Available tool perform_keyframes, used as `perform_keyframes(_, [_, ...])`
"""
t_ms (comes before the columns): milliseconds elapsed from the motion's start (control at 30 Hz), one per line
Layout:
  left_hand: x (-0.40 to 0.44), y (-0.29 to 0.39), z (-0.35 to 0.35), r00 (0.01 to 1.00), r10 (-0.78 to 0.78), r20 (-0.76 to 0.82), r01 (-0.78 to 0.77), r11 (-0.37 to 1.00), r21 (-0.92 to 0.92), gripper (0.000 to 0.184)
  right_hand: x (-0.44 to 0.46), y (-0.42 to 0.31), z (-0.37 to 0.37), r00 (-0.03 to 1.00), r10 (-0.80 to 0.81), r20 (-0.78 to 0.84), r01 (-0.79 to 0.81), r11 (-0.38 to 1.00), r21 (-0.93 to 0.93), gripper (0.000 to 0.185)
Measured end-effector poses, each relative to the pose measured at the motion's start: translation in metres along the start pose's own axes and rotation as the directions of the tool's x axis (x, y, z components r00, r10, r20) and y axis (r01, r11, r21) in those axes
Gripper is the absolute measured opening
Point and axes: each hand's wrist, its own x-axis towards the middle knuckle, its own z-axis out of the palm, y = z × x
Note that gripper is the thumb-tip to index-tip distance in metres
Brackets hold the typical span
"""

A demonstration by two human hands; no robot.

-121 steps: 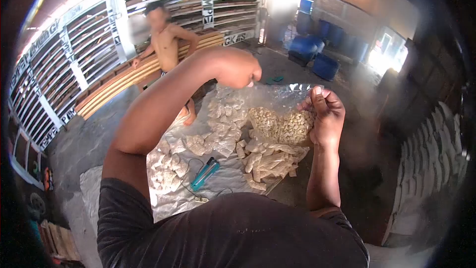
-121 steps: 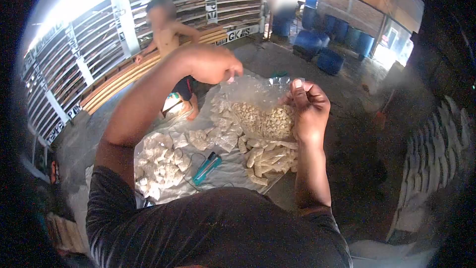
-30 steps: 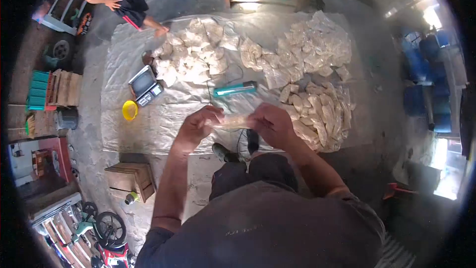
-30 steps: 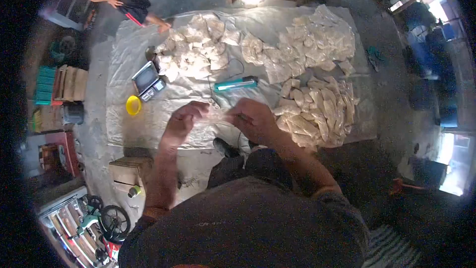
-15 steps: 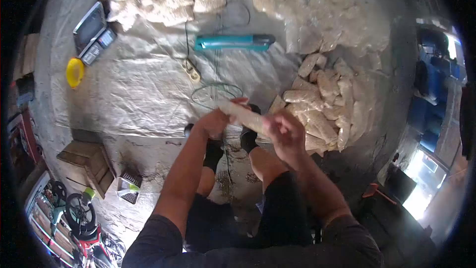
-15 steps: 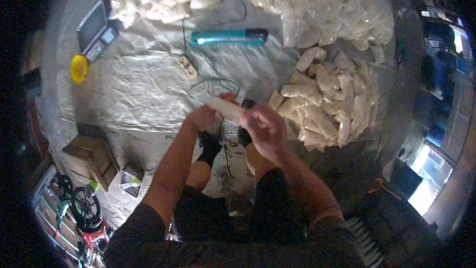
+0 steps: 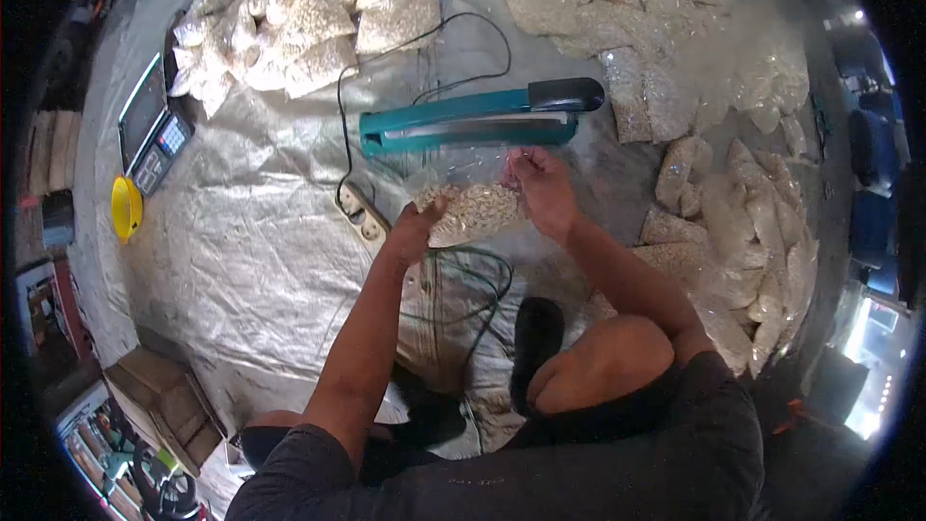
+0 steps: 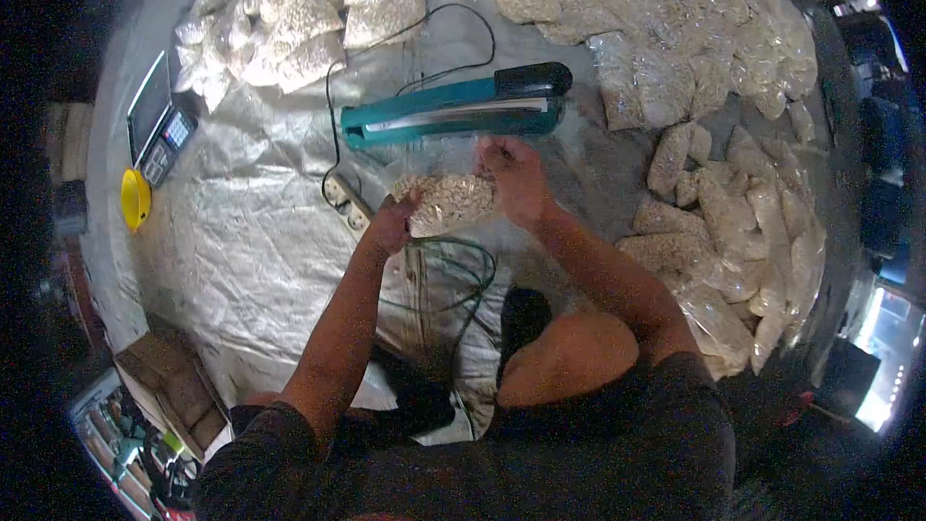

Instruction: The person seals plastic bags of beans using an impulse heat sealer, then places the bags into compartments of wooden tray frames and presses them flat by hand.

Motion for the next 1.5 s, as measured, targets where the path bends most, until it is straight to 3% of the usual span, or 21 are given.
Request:
perform_keyframes(100, [-0.014,0.069,0.026,0.987,0.139,-0.087,-0.115,0.965,0.234,0.066,0.025,0.024,-0.008,0.993,-0.121,0.013,0.12,0.991,0.06,0.025])
perform_keyframes(167, [-0.012,0.086,0.031,0.988,0.135,-0.071,-0.123,0.98,0.154,0.065,0.037,0.023,-0.012,0.979,-0.205,0.013,0.203,0.977,0.066,0.031])
perform_keyframes(333, [-0.005,0.102,0.046,0.976,0.162,-0.147,-0.156,0.986,0.049,0.049,0.054,0.022,-0.025,0.987,-0.137,-0.081,0.135,0.99,-0.031,0.029])
perform_keyframes(500, [-0.006,0.107,0.074,0.893,0.363,-0.267,-0.415,0.893,-0.173,0.037,0.06,0.043,-0.035,0.966,-0.229,-0.123,0.237,0.97,0.049,0.046])
perform_keyframes(567, [0.005,0.097,0.061,0.897,0.347,-0.273,-0.399,0.903,-0.163,0.033,0.067,0.057,-0.034,0.941,-0.299,-0.157,0.299,0.954,-0.025,0.048])
perform_keyframes(667, [0.019,0.092,0.056,0.871,0.343,-0.352,-0.379,0.925,-0.038,0.028,0.058,0.047,-0.028,0.88,-0.43,-0.203,0.329,0.859,-0.393,0.049])
perform_keyframes(767, [0.024,0.09,0.055,0.851,0.361,-0.381,-0.377,0.926,0.037,0.023,0.042,0.038,-0.023,0.903,-0.382,-0.197,0.211,0.793,-0.572,0.048])
perform_keyframes(900, [0.02,0.087,0.052,0.829,0.424,-0.366,-0.416,0.903,0.104,0.02,0.046,0.045,-0.022,0.927,-0.346,-0.146,0.251,0.86,-0.445,0.044])
perform_keyframes(967, [0.007,0.097,0.066,0.813,0.4,-0.424,-0.469,0.881,-0.068,0.018,0.05,0.048,-0.023,0.901,-0.406,-0.15,0.325,0.864,-0.384,0.044])
perform_keyframes(1000, [0.001,0.102,0.072,0.805,0.385,-0.451,-0.495,0.855,-0.152,0.017,0.052,0.046,-0.024,0.88,-0.436,-0.186,0.338,0.852,-0.4,0.043])
perform_keyframes(1067, [0.011,0.101,0.052,0.837,0.346,-0.424,-0.424,0.9,-0.103,0.017,0.053,0.035,-0.026,0.832,-0.494,-0.254,0.359,0.827,-0.433,0.04])
perform_keyframes(1200, [0.044,0.09,0.026,0.871,0.219,-0.44,-0.329,0.925,-0.192,0.019,0.068,0.036,-0.038,0.836,-0.499,-0.228,0.295,0.759,-0.581,0.037])
perform_keyframes(1500, [0.054,0.088,0.028,0.922,0.202,-0.329,-0.334,0.845,-0.417,0.023,0.072,0.025,-0.044,0.878,-0.449,-0.168,0.219,0.687,-0.693,0.028])
